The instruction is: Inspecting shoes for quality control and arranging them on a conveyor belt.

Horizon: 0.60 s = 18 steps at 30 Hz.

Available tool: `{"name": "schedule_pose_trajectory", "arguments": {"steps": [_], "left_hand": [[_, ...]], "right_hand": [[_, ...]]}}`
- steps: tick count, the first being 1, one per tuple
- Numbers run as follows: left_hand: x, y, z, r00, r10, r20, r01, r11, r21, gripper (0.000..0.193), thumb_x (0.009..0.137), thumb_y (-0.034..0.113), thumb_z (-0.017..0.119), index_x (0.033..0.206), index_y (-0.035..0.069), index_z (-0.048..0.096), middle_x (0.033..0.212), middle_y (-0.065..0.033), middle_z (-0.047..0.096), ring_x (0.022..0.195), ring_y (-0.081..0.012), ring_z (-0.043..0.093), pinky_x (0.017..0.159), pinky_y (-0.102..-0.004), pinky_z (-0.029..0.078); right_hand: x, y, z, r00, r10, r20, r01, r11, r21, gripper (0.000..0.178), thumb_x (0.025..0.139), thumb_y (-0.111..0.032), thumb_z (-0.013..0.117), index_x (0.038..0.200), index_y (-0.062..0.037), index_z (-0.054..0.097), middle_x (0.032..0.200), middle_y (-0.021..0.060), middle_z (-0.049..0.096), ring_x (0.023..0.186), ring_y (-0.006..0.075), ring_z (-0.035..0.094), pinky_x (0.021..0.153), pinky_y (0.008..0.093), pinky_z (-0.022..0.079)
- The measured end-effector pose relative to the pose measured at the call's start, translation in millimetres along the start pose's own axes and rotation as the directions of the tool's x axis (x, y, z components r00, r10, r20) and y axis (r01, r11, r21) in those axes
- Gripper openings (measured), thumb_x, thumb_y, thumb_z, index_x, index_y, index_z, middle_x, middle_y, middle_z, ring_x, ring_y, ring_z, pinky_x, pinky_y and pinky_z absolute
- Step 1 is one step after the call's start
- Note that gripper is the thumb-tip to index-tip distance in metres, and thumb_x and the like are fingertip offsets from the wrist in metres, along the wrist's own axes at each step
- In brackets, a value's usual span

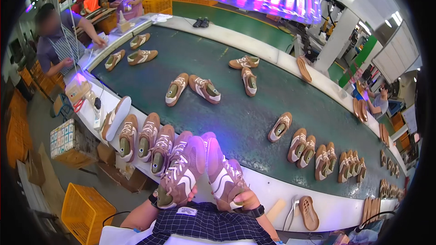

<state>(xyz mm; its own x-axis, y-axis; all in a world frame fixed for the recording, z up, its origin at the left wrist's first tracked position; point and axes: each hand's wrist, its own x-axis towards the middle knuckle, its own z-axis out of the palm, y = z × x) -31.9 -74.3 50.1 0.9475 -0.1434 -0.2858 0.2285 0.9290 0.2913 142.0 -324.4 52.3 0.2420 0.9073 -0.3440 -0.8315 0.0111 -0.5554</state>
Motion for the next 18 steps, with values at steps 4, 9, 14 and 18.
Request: {"name": "schedule_pose_trajectory", "arguments": {"steps": [4,9,14,18], "left_hand": [[3,5,-2,1.0,0.026,-0.012,-0.026,1.0,0.01,0.065,0.089,0.051,0.043,0.104,-0.011,0.053,0.095,-0.0269,0.058,0.079,-0.0348,0.063,0.067,-0.0422,0.054],[15,25,-23,0.999,-0.05,0.017,0.048,0.993,0.104,0.059,0.092,0.043,0.042,0.119,-0.008,0.048,0.105,-0.0285,0.058,0.087,-0.0379,0.063,0.078,-0.0452,0.054],[36,52,25,0.978,0.208,-0.015,-0.195,0.94,0.28,0.066,0.086,0.044,0.053,0.13,-0.004,0.04,0.119,-0.0171,0.056,0.108,-0.0285,0.056,0.096,-0.0397,0.044],[65,43,42,0.902,0.417,0.11,-0.425,0.818,0.388,0.065,0.087,0.04,0.058,0.135,0.003,0.035,0.126,-0.0114,0.051,0.113,-0.0214,0.053,0.097,-0.036,0.042]], "right_hand": [[2,-22,20,0.997,-0.035,-0.062,0.028,0.993,-0.116,0.09,0.056,-0.006,0.064,0.139,-0.0011,0.031,0.126,0.0078,0.047,0.109,0.0199,0.049,0.091,0.0281,0.04],[10,-44,38,0.98,-0.191,-0.063,0.171,0.957,-0.236,0.101,0.051,-0.008,0.068,0.143,-0.0048,0.026,0.13,0.0076,0.044,0.115,0.0204,0.046,0.099,0.0302,0.035],[17,-63,41,0.893,-0.449,0.021,0.412,0.799,-0.439,0.118,0.05,-0.005,0.077,0.147,-0.007,0.009,0.131,0.0133,0.041,0.124,0.0257,0.042,0.104,0.0349,0.032],[34,-55,52,0.771,-0.637,0.024,0.542,0.635,-0.55,0.13,0.05,-0.013,0.086,0.146,-0.004,-0.001,0.138,0.0174,0.033,0.127,0.0275,0.038,0.106,0.0376,0.029]]}}
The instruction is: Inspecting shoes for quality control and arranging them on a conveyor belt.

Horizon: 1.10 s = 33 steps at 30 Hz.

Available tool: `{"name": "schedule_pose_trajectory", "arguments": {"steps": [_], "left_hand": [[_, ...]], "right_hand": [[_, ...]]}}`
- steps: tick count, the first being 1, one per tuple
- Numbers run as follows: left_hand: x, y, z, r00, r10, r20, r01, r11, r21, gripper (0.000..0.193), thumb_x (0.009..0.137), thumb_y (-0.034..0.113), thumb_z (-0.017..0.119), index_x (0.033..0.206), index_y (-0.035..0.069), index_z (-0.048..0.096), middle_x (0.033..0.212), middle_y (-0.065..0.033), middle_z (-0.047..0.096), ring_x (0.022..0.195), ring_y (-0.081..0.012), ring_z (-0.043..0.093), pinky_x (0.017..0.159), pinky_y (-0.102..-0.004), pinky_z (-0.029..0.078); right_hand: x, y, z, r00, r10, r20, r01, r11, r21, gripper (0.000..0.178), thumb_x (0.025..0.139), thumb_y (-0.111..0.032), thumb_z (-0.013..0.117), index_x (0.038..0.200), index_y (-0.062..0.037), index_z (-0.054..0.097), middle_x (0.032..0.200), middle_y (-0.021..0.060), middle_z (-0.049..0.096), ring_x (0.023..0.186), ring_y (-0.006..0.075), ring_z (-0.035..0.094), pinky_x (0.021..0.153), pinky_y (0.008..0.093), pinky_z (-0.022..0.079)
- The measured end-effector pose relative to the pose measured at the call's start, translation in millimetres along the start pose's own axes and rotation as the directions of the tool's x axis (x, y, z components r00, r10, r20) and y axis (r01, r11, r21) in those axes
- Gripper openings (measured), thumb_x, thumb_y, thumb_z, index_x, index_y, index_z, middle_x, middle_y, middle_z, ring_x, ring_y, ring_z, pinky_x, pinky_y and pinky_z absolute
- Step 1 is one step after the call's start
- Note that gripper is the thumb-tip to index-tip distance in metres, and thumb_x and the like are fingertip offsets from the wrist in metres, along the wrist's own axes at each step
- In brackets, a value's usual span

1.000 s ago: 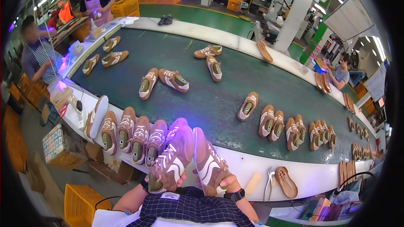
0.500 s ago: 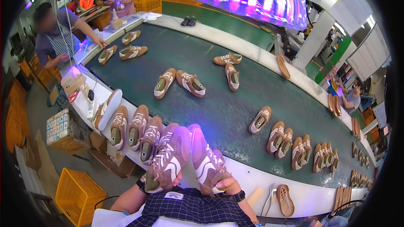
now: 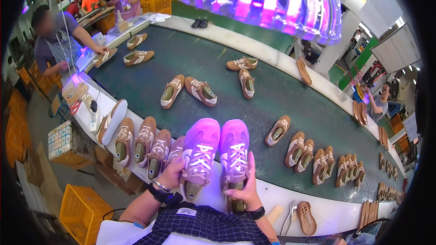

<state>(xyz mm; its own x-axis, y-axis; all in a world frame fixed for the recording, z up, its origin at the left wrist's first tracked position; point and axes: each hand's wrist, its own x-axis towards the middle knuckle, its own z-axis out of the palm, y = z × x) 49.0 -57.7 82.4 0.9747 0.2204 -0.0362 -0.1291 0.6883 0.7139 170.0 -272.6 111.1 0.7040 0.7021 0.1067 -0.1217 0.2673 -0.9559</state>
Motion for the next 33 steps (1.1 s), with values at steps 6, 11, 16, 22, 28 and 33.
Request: {"name": "schedule_pose_trajectory", "arguments": {"steps": [6,11,16,22,28,33], "left_hand": [[15,-37,4,0.998,0.047,-0.039,-0.053,0.986,-0.156,0.057,0.092,0.034,0.052,0.137,0.005,0.034,0.127,-0.0113,0.05,0.116,-0.021,0.051,0.101,-0.0365,0.04],[15,-24,30,0.97,-0.103,-0.219,0.069,0.985,-0.158,0.064,0.085,0.047,0.051,0.13,0.001,0.043,0.121,-0.0168,0.055,0.108,-0.0283,0.057,0.096,-0.0417,0.045],[1,-5,23,0.929,-0.363,0.077,0.365,0.854,-0.37,0.075,0.076,0.053,0.052,0.124,-0.005,0.046,0.115,-0.0224,0.057,0.098,-0.0344,0.061,0.087,-0.044,0.05],[22,1,30,0.98,-0.068,-0.188,-0.002,0.936,-0.351,0.056,0.084,0.031,0.055,0.131,0.001,0.043,0.121,-0.017,0.056,0.109,-0.0304,0.057,0.095,-0.0445,0.045],[23,-2,30,0.929,0.02,-0.37,-0.148,0.936,-0.32,0.046,0.083,0.017,0.064,0.126,0.008,0.049,0.121,-0.0063,0.058,0.115,-0.0221,0.053,0.096,-0.0438,0.045],[22,-13,23,0.897,-0.032,-0.441,-0.129,0.935,-0.331,0.042,0.084,0.019,0.064,0.122,0.009,0.051,0.118,-0.0061,0.058,0.112,-0.0223,0.054,0.094,-0.0442,0.045]], "right_hand": [[0,17,11,0.983,-0.167,-0.072,0.168,0.986,0.006,0.115,0.063,-0.026,0.084,0.145,-0.0007,0.008,0.139,0.0155,0.033,0.13,0.0263,0.035,0.108,0.0386,0.028],[11,1,3,0.991,0.117,-0.059,-0.053,0.771,0.635,0.089,0.076,-0.035,0.07,0.141,-0.0001,0.02,0.135,0.0169,0.04,0.125,0.0284,0.042,0.106,0.0419,0.032],[4,-5,-14,0.948,0.234,0.215,-0.314,0.581,0.751,0.079,0.081,-0.018,0.06,0.146,-0.0057,0.016,0.144,0.0164,0.032,0.131,0.0301,0.037,0.109,0.0421,0.03],[15,-15,-12,0.957,0.265,-0.117,-0.107,0.699,0.707,0.061,0.082,-0.009,0.06,0.136,-0.0001,0.035,0.131,0.0135,0.048,0.121,0.0286,0.047,0.108,0.0444,0.032],[16,0,-10,0.874,0.241,-0.422,0.076,0.79,0.609,0.052,0.083,-0.005,0.06,0.13,-0.0023,0.039,0.124,0.0102,0.052,0.113,0.0236,0.052,0.098,0.0407,0.043],[8,2,-1,0.85,0.269,-0.453,0.072,0.792,0.606,0.046,0.084,-0.007,0.059,0.127,-0.0043,0.044,0.121,0.0092,0.055,0.11,0.0231,0.055,0.093,0.0415,0.049]]}}
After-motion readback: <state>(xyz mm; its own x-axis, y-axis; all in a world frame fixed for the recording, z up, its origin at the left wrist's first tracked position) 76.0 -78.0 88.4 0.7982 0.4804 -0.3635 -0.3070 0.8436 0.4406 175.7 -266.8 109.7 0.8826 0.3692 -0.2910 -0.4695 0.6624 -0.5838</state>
